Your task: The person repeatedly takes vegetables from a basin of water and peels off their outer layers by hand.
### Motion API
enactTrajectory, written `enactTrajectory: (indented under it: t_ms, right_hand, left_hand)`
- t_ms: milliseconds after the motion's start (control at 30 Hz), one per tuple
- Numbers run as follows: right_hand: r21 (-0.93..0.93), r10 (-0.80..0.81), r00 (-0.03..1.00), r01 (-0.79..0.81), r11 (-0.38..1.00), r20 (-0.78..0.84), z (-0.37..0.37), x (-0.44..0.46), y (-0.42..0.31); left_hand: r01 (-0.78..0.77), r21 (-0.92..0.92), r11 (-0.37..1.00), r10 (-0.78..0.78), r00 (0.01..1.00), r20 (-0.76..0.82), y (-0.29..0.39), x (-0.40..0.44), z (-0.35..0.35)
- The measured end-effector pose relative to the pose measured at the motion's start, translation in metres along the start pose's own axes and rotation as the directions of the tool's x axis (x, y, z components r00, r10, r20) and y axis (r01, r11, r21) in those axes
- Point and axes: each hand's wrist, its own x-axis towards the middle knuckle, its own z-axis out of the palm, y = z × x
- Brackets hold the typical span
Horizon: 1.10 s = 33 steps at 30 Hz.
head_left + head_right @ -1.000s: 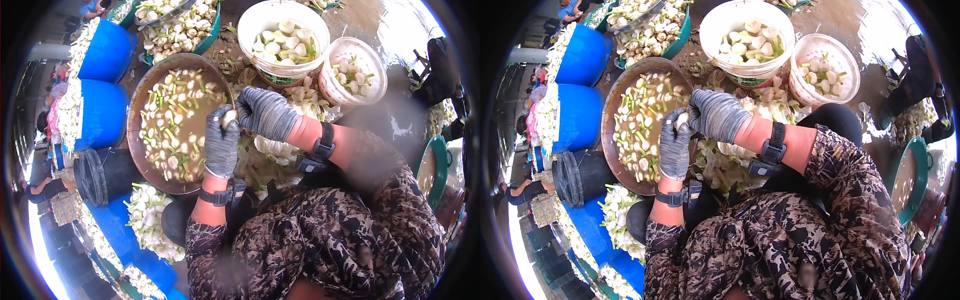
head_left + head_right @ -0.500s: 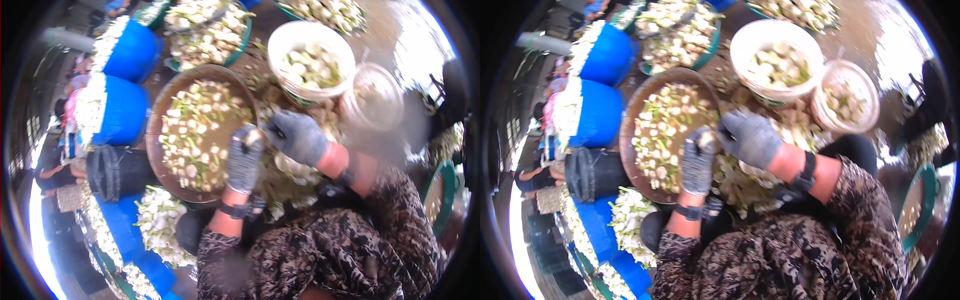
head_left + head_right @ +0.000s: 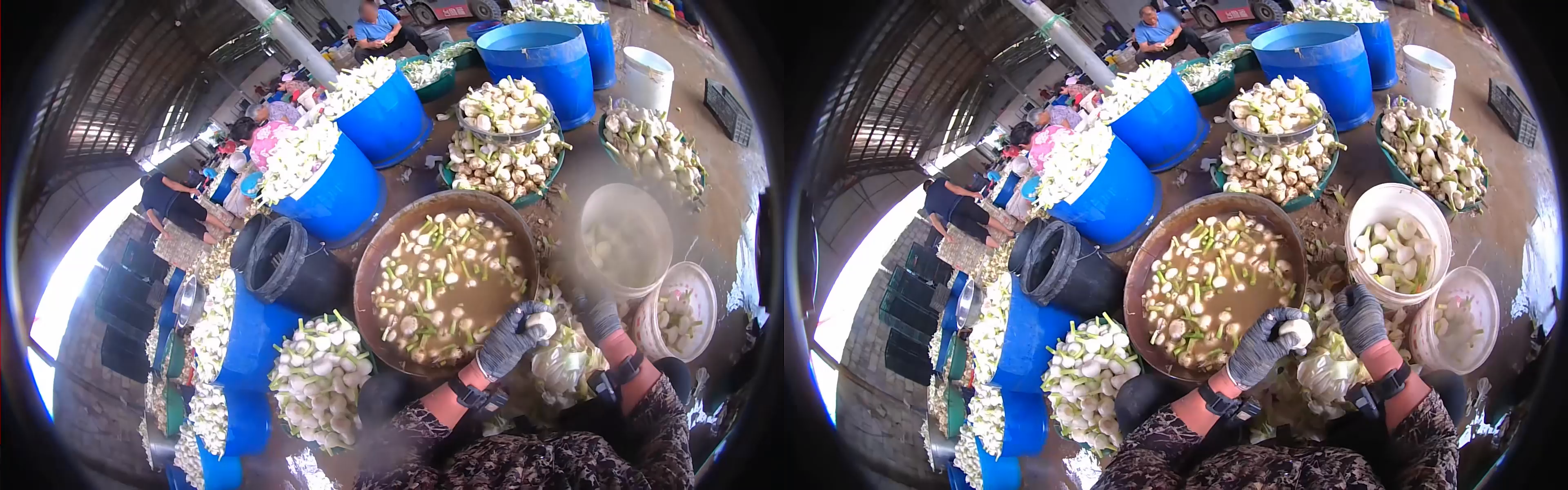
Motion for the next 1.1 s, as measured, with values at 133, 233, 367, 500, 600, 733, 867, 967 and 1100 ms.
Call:
enactTrajectory:
  t_ms: [133, 233, 367, 500, 600, 733, 867, 967, 1100]
  right_hand:
    - [0.345, -0.173, 0.98, 0.129, 0.93, 0.101, -0.009, -0.038, -0.063]
    - [-0.144, -0.326, 0.943, 0.333, 0.932, 0.071, 0.001, -0.047, -0.068]
    - [-0.179, -0.364, 0.931, 0.362, 0.915, 0.025, 0.009, -0.044, -0.066]
    - [-0.15, -0.252, 0.966, 0.259, 0.954, 0.063, 0.01, -0.037, -0.05]
    - [-0.055, -0.103, 0.991, 0.108, 0.993, 0.083, 0.016, -0.014, 0.01]
    - [-0.181, -0.116, 0.991, 0.127, 0.975, 0.071, 0.004, 0.007, 0.048]
    - [0.217, -0.357, 0.922, 0.321, 0.922, 0.153, -0.009, -0.032, -0.044]
    - [0.176, -0.251, 0.944, 0.216, 0.96, 0.212, 0.007, -0.046, -0.049]
    - [0.172, -0.215, 0.943, 0.175, 0.969, 0.252, 0.007, -0.048, -0.048]
  left_hand:
    - [-0.108, 0.121, 0.987, 0.128, 0.976, -0.176, -0.024, 0.006, -0.007]
    - [-0.141, 0.605, 0.783, 0.293, 0.943, -0.16, -0.027, 0.008, -0.004]
    - [-0.148, 0.633, 0.76, 0.285, 0.951, -0.12, -0.02, 0.006, -0.001]
    - [-0.194, 0.59, 0.784, 0.286, 0.956, -0.065, -0.019, 0.003, 0.001]
    - [-0.217, 0.519, 0.827, 0.24, 0.97, 0.023, -0.017, -0.002, -0.002]
    - [0.022, -0.08, 0.997, -0.019, 0.999, 0.034, -0.001, -0.009, 0.002]
    - [0.062, -0.185, 0.981, -0.063, 0.998, 0.003, -0.018, -0.005, -0.003]
    - [0.113, -0.052, 0.992, -0.112, 0.993, 0.023, -0.027, -0.003, -0.005]
    - [0.158, -0.06, 0.986, -0.164, 0.98, -0.115, -0.038, -0.005, -0.007]
